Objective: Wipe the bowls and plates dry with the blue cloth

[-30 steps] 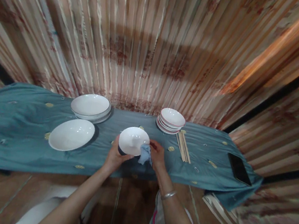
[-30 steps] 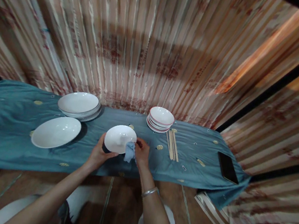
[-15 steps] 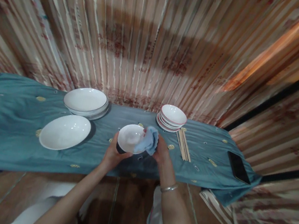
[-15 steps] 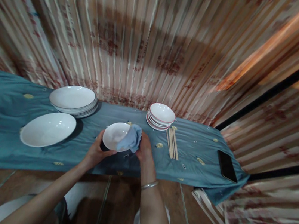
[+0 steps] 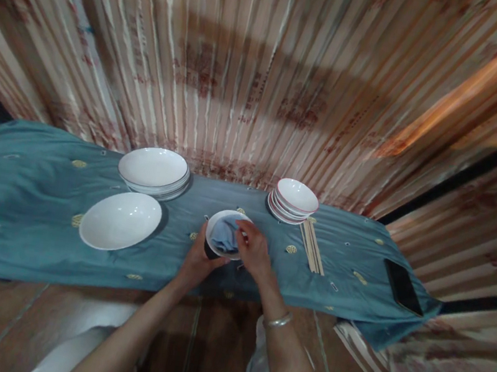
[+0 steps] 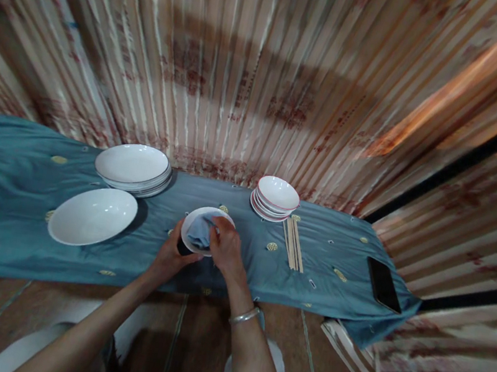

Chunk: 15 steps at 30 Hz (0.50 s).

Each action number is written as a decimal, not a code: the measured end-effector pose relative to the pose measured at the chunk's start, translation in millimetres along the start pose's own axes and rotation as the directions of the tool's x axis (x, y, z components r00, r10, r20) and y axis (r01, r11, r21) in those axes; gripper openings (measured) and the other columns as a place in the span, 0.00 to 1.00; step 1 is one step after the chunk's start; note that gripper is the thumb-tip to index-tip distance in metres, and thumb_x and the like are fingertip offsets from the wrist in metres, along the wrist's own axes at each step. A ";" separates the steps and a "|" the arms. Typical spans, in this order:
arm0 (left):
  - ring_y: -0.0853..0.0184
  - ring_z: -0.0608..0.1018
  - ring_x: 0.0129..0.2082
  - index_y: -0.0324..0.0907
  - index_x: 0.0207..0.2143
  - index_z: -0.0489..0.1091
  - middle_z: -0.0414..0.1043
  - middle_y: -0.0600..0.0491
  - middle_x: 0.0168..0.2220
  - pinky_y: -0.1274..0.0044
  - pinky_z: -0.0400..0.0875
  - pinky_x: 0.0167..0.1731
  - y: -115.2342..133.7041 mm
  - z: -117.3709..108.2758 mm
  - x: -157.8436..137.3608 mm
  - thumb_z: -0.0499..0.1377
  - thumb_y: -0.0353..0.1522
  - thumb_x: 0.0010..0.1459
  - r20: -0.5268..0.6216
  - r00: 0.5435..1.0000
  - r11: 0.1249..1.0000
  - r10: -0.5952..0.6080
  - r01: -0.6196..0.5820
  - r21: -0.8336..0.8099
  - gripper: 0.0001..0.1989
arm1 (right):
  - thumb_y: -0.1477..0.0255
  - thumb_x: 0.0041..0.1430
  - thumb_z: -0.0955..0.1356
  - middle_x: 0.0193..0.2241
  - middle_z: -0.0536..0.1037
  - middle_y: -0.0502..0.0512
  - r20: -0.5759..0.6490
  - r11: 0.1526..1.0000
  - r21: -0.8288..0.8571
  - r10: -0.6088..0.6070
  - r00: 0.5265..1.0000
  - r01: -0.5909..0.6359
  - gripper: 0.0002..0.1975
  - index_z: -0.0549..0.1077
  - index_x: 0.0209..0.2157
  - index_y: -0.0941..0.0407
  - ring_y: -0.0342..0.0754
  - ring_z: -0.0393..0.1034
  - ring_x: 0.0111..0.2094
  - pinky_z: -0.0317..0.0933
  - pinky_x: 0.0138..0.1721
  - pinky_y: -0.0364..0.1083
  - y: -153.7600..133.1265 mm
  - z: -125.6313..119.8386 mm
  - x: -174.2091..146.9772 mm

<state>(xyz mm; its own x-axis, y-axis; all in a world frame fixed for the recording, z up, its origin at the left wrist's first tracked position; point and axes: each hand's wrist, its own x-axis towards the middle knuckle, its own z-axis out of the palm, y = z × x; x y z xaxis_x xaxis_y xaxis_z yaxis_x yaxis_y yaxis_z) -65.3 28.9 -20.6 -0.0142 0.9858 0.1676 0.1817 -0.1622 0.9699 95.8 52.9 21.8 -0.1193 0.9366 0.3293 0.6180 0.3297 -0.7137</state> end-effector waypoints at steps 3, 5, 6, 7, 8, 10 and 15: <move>0.52 0.65 0.65 0.44 0.66 0.51 0.60 0.42 0.66 0.61 0.56 0.64 -1.6 0.1 0.0 0.70 0.36 0.42 0.000 1.000 1.000 -0.020 0.020 -0.021 0.51 | 0.73 0.63 0.64 0.60 0.70 0.64 0.257 0.987 -0.143 -0.032 0.966 0.071 0.20 0.72 0.56 0.57 0.56 0.63 0.63 0.56 0.63 0.57 -12.9 5.1 -0.9; 0.52 0.63 0.66 0.43 0.66 0.51 0.58 0.41 0.67 0.60 0.56 0.64 -2.8 -0.6 0.4 0.70 0.37 0.42 0.010 1.000 1.000 -0.017 0.018 -0.024 0.51 | 0.72 0.65 0.64 0.64 0.65 0.64 0.386 0.972 -0.224 0.023 0.922 0.069 0.21 0.70 0.58 0.57 0.57 0.60 0.64 0.56 0.64 0.56 -20.3 9.0 -0.2; 0.51 0.63 0.66 0.43 0.66 0.51 0.58 0.41 0.67 0.60 0.56 0.64 -3.1 -1.0 0.6 0.70 0.38 0.42 0.017 1.000 1.000 -0.013 0.014 -0.026 0.51 | 0.71 0.66 0.64 0.65 0.64 0.64 0.428 0.962 -0.264 0.056 0.902 0.065 0.21 0.69 0.59 0.56 0.57 0.60 0.64 0.56 0.63 0.56 -23.0 10.5 0.5; 0.51 0.63 0.66 0.43 0.66 0.51 0.58 0.41 0.67 0.60 0.56 0.64 -3.0 -1.4 0.8 0.70 0.37 0.41 0.022 1.000 1.000 -0.013 0.013 -0.028 0.51 | 0.70 0.66 0.63 0.65 0.64 0.64 0.457 0.951 -0.302 0.083 0.886 0.067 0.21 0.69 0.60 0.56 0.57 0.60 0.64 0.56 0.63 0.56 -24.7 11.5 1.4; 0.51 0.63 0.65 0.43 0.66 0.51 0.58 0.41 0.66 0.60 0.57 0.64 -2.7 -1.6 0.8 0.70 0.37 0.41 0.024 1.000 0.999 -0.016 0.017 -0.033 0.51 | 0.70 0.67 0.63 0.64 0.65 0.64 0.478 0.939 -0.335 0.096 0.873 0.081 0.21 0.69 0.59 0.57 0.57 0.61 0.64 0.57 0.63 0.56 -25.4 11.8 2.4; 0.52 0.66 0.64 0.43 0.66 0.51 0.61 0.43 0.65 0.61 0.58 0.63 -1.2 -1.7 0.6 0.70 0.37 0.41 0.029 0.999 0.998 -0.036 0.038 -0.043 0.51 | 0.70 0.69 0.61 0.58 0.72 0.65 0.516 0.914 -0.378 0.075 0.854 0.149 0.18 0.72 0.56 0.58 0.55 0.63 0.62 0.57 0.62 0.55 -23.3 10.7 4.4; 0.54 0.69 0.61 0.44 0.66 0.49 0.64 0.44 0.62 0.62 0.60 0.61 0.6 0.2 -0.5 0.71 0.39 0.41 0.041 0.998 0.997 -0.052 0.054 -0.056 0.53 | 0.77 0.66 0.60 0.42 0.81 0.68 0.519 0.825 -0.494 0.026 0.854 0.275 0.16 0.80 0.38 0.62 0.56 0.71 0.53 0.60 0.58 0.53 -4.9 5.7 6.7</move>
<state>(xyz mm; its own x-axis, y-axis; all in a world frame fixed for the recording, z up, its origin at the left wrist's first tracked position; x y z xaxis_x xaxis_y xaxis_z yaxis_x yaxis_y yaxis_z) -65.0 28.2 -20.1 0.0165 0.9938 0.1098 0.1251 -0.1110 0.9859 87.5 58.2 23.9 -0.4891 0.8703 -0.0586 0.8610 0.4709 -0.1922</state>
